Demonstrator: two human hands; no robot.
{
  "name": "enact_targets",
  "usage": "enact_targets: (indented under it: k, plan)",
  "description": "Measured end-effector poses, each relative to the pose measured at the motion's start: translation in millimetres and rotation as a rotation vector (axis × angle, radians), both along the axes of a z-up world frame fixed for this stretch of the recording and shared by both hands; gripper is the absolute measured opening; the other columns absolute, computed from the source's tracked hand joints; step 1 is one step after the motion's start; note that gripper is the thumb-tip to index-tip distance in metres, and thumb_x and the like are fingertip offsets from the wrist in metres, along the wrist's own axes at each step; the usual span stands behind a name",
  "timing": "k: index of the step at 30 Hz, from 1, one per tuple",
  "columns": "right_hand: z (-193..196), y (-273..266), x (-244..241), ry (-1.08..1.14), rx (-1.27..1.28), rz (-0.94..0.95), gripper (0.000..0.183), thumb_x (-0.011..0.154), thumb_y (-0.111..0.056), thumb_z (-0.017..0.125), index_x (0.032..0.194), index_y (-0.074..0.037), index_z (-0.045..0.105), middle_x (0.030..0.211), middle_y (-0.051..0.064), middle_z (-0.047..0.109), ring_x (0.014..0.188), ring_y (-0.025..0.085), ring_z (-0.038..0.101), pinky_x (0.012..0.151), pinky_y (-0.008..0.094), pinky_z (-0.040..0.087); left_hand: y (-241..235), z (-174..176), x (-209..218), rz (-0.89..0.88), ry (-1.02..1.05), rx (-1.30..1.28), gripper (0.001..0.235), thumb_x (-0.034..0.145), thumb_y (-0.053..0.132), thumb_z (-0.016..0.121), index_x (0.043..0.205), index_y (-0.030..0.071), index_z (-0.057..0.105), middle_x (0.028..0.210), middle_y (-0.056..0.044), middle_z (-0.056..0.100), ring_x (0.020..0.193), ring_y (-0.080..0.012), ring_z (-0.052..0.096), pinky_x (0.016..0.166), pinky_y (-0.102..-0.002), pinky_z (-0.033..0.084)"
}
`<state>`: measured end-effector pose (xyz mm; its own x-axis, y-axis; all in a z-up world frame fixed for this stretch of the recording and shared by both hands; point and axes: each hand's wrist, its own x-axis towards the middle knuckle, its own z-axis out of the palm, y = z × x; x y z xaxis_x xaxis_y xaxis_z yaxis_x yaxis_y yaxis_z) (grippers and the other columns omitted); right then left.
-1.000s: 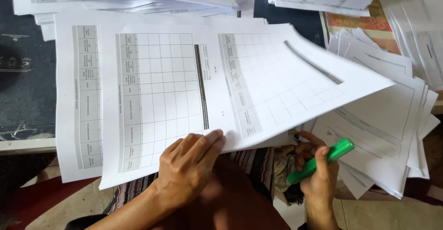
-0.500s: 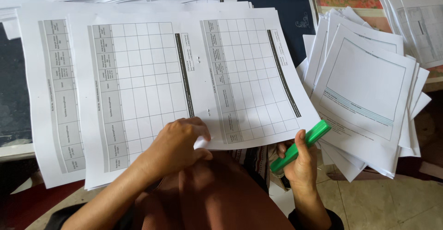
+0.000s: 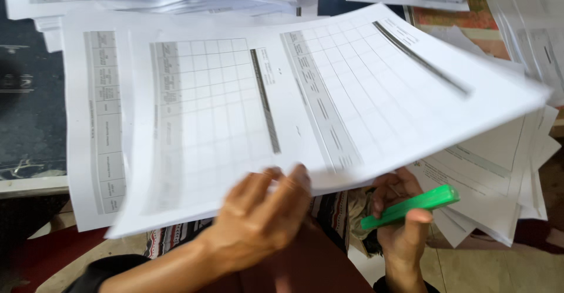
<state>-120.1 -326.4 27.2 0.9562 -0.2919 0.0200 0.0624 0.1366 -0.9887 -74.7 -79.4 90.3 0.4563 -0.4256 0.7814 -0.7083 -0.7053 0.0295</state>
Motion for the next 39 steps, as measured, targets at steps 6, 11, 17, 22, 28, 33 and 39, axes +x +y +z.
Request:
enact_targets:
  k: [6, 11, 17, 22, 28, 33, 39]
  plan:
    - [-30.1, -2.5, 27.2, 0.252, -0.054, -0.523, 0.019, 0.078, -0.018, 0.073, 0.075, -0.011, 0.055, 0.064, -0.001, 0.051, 0.045, 0.010, 0.043, 0.035, 0.022, 0.035, -21.0, -99.9, -3.2, -0.185, 0.230, 0.044, 0.011, 0.083, -0.006, 0.055, 0.088, 0.002, 0.061, 0.105, -0.015, 0.057, 0.084, -0.0298, 0.057, 0.069, -0.040, 0.050]
    - [-15.7, 17.2, 32.1, -0.387, -1.141, -0.464, 0.016, 0.097, -0.004, 0.061, 0.098, 0.011, 0.056, 0.083, 0.017, 0.063, 0.072, 0.027, 0.064, 0.063, 0.034, 0.051, -12.2, -98.6, 18.0, -0.368, 0.856, -0.458, 0.053, 0.079, 0.048, 0.057, 0.104, 0.001, 0.064, 0.104, -0.017, 0.066, 0.092, -0.0330, 0.063, 0.080, -0.041, 0.052]
    - [33.5, 97.2, 46.6, -0.867, -1.525, 0.095, 0.032, 0.094, -0.015, 0.041, 0.099, 0.001, 0.069, 0.093, 0.012, 0.066, 0.067, 0.022, 0.052, 0.058, 0.031, 0.046, 46.8, -26.2, 52.7, -0.461, 1.545, -1.091, 0.080, 0.074, 0.048, 0.055, 0.139, 0.006, 0.037, 0.119, -0.012, 0.060, 0.101, -0.0175, 0.060, 0.081, -0.031, 0.050]
    - [32.1, 115.4, 50.9, -0.909, -1.424, 0.215, 0.040, 0.087, -0.037, 0.048, 0.105, -0.006, 0.065, 0.102, 0.011, 0.064, 0.071, 0.023, 0.053, 0.057, 0.030, 0.046, 89.5, -32.1, 45.8, -0.145, 1.295, -0.988, 0.062, 0.077, 0.003, 0.065, 0.133, 0.021, 0.047, 0.105, -0.004, 0.065, 0.064, -0.0062, 0.058, 0.057, -0.020, 0.052]
    - [9.8, 112.1, 63.1, -0.548, -1.435, 0.113, 0.069, 0.083, -0.053, 0.048, 0.120, 0.003, 0.062, 0.119, 0.024, 0.059, 0.101, 0.035, 0.061, 0.081, 0.042, 0.052, 145.5, -61.8, 18.5, -0.043, 0.948, -0.632, 0.040, 0.081, 0.009, 0.065, 0.120, 0.018, 0.060, 0.118, -0.003, 0.066, 0.083, -0.0148, 0.059, 0.080, -0.027, 0.050]
    - [-9.6, 121.8, 64.1, -0.507, -1.489, 0.148, 0.067, 0.085, -0.053, 0.050, 0.126, -0.001, 0.059, 0.123, 0.024, 0.058, 0.105, 0.036, 0.060, 0.087, 0.044, 0.046, 167.1, -105.4, 7.9, 0.162, 0.720, -0.262, 0.041, 0.081, 0.033, 0.068, 0.121, 0.031, 0.060, 0.117, 0.015, 0.063, 0.093, -0.0184, 0.046, 0.079, -0.038, 0.029]
    - [-13.0, 129.0, 65.5, -0.557, -1.565, 0.155, 0.064, 0.085, -0.052, 0.052, 0.123, -0.001, 0.062, 0.126, 0.026, 0.055, 0.097, 0.037, 0.060, 0.086, 0.045, 0.046, 175.5, -111.0, 3.2, 0.212, 0.616, -0.175, 0.043, 0.077, 0.040, 0.069, 0.118, 0.033, 0.061, 0.115, 0.014, 0.063, 0.102, -0.0206, 0.046, 0.084, -0.047, 0.025]
